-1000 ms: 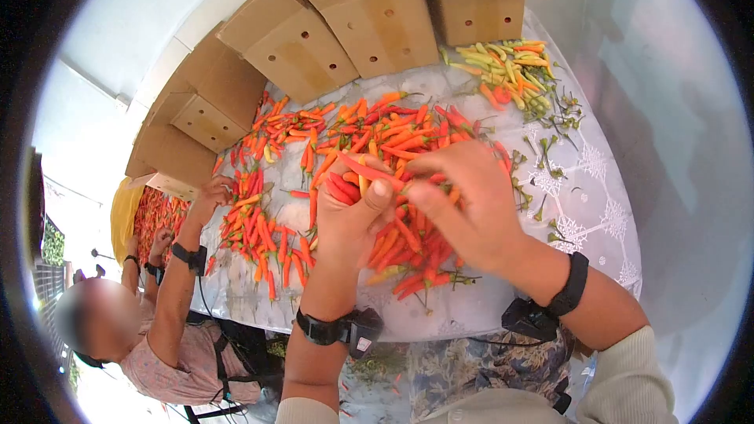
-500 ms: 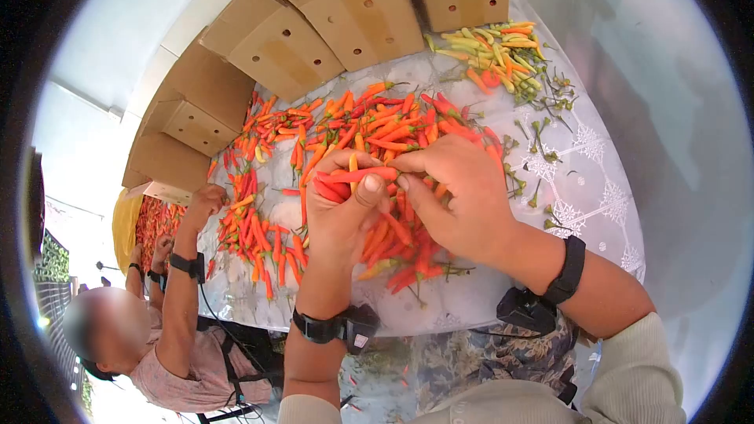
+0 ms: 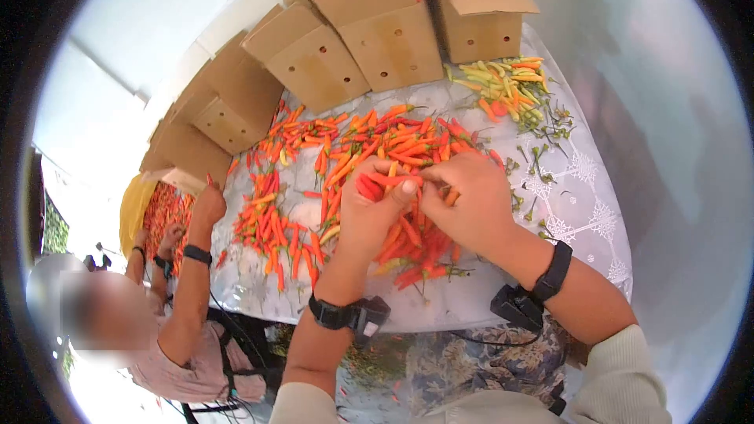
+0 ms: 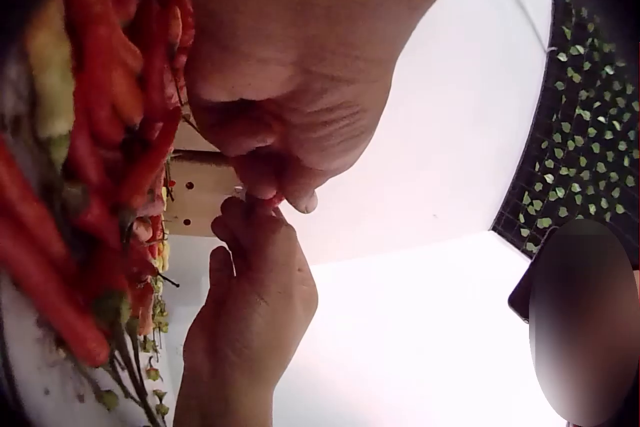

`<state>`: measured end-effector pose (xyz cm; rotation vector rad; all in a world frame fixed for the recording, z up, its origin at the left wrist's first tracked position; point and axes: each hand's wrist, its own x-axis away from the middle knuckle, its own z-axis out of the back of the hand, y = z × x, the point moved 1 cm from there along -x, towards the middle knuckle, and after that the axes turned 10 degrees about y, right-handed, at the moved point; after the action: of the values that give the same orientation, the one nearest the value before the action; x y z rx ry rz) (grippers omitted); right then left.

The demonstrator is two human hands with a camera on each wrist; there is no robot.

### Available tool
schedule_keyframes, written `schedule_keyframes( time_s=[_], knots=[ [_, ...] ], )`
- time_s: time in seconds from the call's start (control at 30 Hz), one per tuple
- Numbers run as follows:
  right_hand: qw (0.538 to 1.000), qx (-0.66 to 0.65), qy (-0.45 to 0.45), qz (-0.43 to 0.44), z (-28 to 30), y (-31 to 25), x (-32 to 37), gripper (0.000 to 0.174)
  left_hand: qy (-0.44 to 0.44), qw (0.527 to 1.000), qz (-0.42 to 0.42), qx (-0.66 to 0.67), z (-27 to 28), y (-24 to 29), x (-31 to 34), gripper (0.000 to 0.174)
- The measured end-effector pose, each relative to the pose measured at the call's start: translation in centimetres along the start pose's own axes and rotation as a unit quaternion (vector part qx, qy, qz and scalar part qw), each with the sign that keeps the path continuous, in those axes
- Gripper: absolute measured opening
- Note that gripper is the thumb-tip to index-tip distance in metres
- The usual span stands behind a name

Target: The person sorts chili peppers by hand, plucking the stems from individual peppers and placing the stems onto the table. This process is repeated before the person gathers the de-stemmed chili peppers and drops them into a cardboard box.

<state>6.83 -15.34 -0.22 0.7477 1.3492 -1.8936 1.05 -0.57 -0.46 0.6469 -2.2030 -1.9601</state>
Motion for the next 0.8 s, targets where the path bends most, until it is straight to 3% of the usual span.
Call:
schedule_keyframes(
  time_s=[0.07, 0.2, 0.27, 0.37, 0.47, 0.57, 0.67, 0.8],
  knots=[
    [1.0, -0.012, 0.022, 0.0, -0.1, -0.1, -0.2, 0.008, -0.012, 0.999, 0.006, 0.037, 0.2, -0.1, -0.5, 0.022],
    [0.993, -0.093, -0.017, -0.07, -0.1, 0.1, -0.3, 0.005, -0.009, 0.99, 0.075, 0.12, 0.0, 0.3, -0.2, 0.025],
    [0.982, -0.129, -0.042, -0.13, 0.1, 0.3, 0.0, 0.004, -0.02, 0.989, 0.066, 0.131, -0.1, 0.5, -0.1, 0.024],
    [0.975, -0.174, -0.055, -0.128, -0.1, 0.5, 0.1, 0.005, -0.049, 0.981, 0.068, 0.172, 0.1, 0.4, 0.0, 0.018],
    [0.968, -0.196, 0.018, -0.158, -0.6, 1.3, 0.3, 0.005, -0.029, 0.969, 0.079, 0.234, 1.0, 1.0, -0.2, 0.014],
    [0.945, -0.191, 0.148, -0.219, 0.4, 3.4, -1.2, 0.01, -0.003, 0.953, 0.117, 0.281, 1.7, 0.6, -0.7, 0.015],
    [0.919, -0.123, 0.191, -0.323, 2.3, 5.6, -2.3, 0.016, -0.001, 0.937, 0.11, 0.331, 1.9, 0.9, -0.8, 0.012],
    [0.967, 0.01, 0.228, -0.116, 1.7, 4.4, -2.4, 0.013, 0.008, 0.937, 0.113, 0.332, 2.1, 0.6, -0.8, 0.011]
  ],
)
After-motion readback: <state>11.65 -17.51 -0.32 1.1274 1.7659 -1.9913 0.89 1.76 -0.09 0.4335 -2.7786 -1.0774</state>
